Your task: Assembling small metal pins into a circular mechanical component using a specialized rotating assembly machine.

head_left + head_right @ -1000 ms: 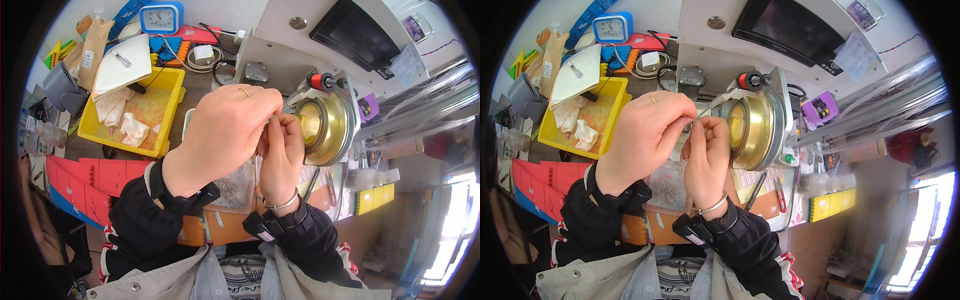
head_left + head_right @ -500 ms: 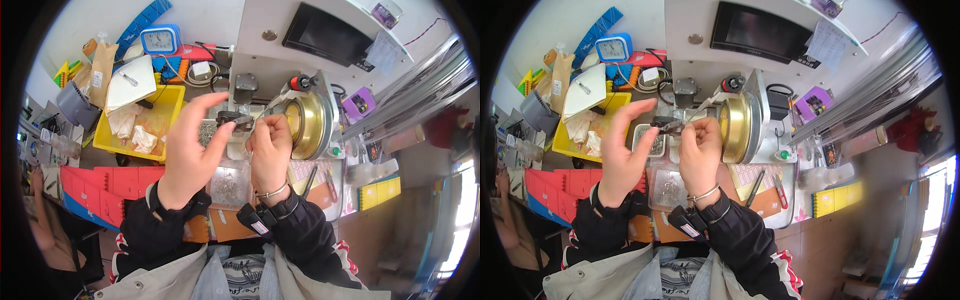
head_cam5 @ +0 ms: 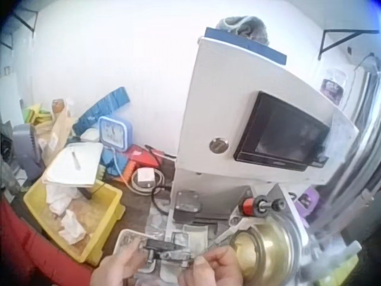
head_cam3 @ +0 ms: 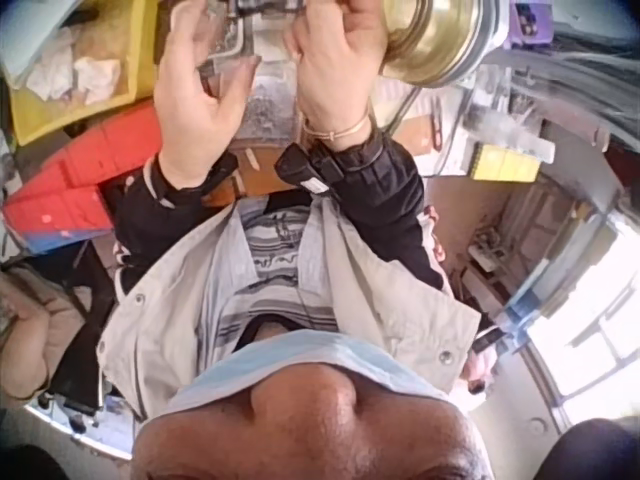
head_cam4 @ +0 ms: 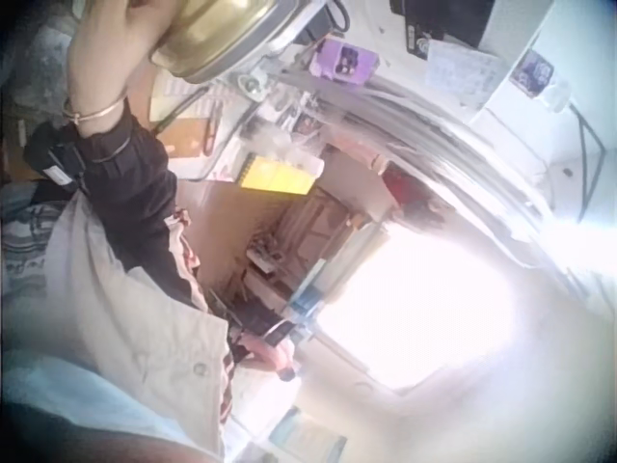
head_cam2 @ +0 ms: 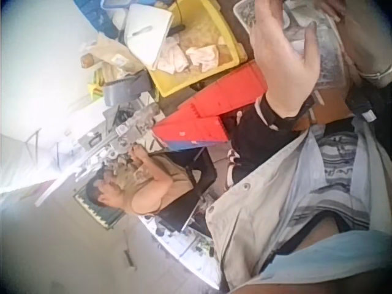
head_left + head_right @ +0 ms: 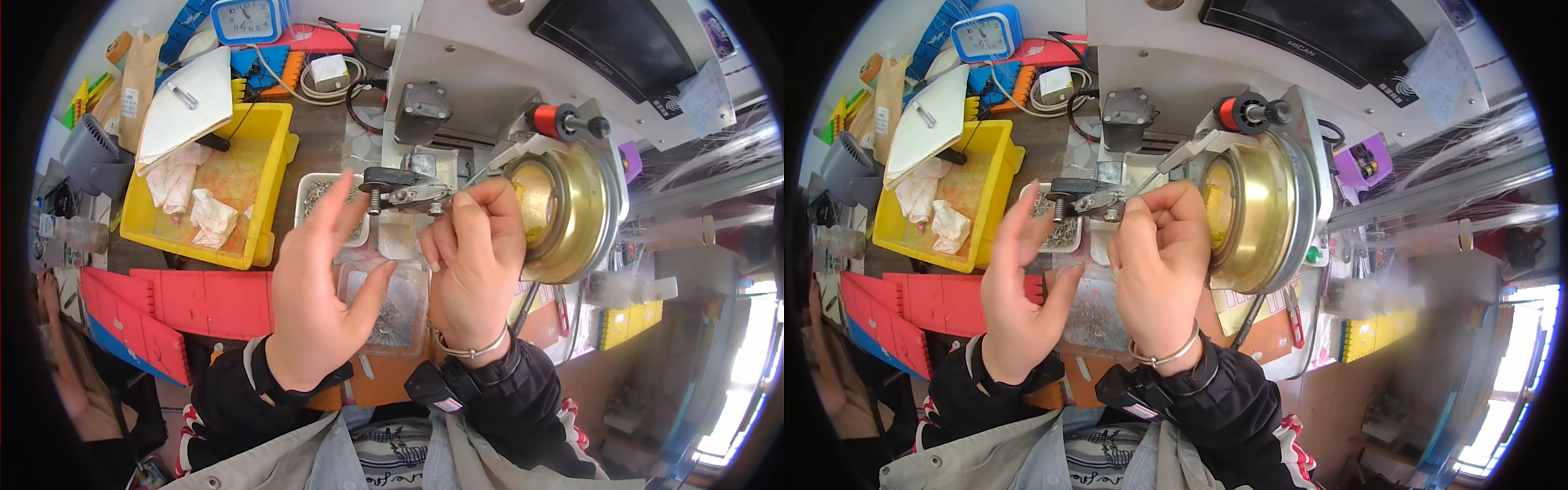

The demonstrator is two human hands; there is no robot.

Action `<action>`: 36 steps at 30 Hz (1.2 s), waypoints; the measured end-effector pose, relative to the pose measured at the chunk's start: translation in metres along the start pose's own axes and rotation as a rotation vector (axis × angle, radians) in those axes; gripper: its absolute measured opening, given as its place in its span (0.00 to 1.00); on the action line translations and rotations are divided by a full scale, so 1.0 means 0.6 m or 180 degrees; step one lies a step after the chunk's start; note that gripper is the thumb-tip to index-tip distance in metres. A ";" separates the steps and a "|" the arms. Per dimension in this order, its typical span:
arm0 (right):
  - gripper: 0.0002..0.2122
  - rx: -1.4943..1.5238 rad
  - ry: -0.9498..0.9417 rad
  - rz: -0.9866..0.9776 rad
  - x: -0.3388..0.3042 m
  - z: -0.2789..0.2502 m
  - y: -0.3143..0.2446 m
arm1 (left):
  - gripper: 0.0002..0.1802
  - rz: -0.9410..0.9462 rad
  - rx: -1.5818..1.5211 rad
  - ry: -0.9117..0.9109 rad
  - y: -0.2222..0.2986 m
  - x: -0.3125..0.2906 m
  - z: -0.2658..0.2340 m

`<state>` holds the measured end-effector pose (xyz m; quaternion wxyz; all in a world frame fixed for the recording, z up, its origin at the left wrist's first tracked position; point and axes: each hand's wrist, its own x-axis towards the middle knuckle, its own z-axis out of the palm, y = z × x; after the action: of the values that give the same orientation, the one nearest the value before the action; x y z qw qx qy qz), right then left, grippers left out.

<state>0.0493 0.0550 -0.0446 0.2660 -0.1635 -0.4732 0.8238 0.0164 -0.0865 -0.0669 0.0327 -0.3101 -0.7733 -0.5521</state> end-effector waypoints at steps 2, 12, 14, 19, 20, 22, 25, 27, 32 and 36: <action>0.03 -0.0005 -0.0038 0.0019 0.000 -0.002 -0.001 | 0.43 -0.0165 0.0195 -0.0259 -0.002 -0.001 0.004; 0.03 0.0003 -0.0127 -0.0011 0.000 -0.005 0.003 | 0.30 -0.0354 -0.0371 -0.0044 -0.019 0.008 0.022; 0.04 0.0031 -0.0233 -0.0090 0.003 -0.011 0.006 | 0.28 -0.0847 -0.0987 -0.0016 -0.017 0.020 0.022; 0.17 -0.0229 -0.0173 0.0166 -0.087 -0.022 -0.027 | 0.18 -0.0786 -0.2055 0.0814 -0.031 0.026 -0.002; 0.17 -0.0200 -0.0197 0.0197 -0.119 -0.030 -0.032 | 0.18 -0.0795 -0.2012 0.0838 -0.022 0.025 -0.018; 0.21 -0.0849 -0.0775 -0.0126 -0.170 -0.060 -0.029 | 0.17 -0.0665 -0.2510 0.1266 -0.015 0.026 -0.026; 0.28 -0.0938 -0.1135 0.0512 -0.201 -0.063 -0.006 | 0.15 -0.0276 -0.2195 0.1052 0.025 0.022 -0.036; 0.31 -0.1527 -0.1844 0.0948 -0.212 -0.053 0.012 | 0.15 0.0172 -0.1829 0.0893 0.053 0.022 -0.034; 0.28 -0.0992 -0.1905 0.1053 -0.238 -0.045 0.078 | 0.16 0.0268 -0.1620 0.0625 0.096 0.005 -0.037; 0.24 -0.1770 -0.2312 0.0553 -0.240 -0.049 0.044 | 0.15 -0.0440 -0.2494 0.0272 0.105 -0.012 -0.053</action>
<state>0.1728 -0.0208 -0.0793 -0.0409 0.0314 -0.7231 0.6888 0.0454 -0.1048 -0.0051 -0.0931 -0.2230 -0.5211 -0.8185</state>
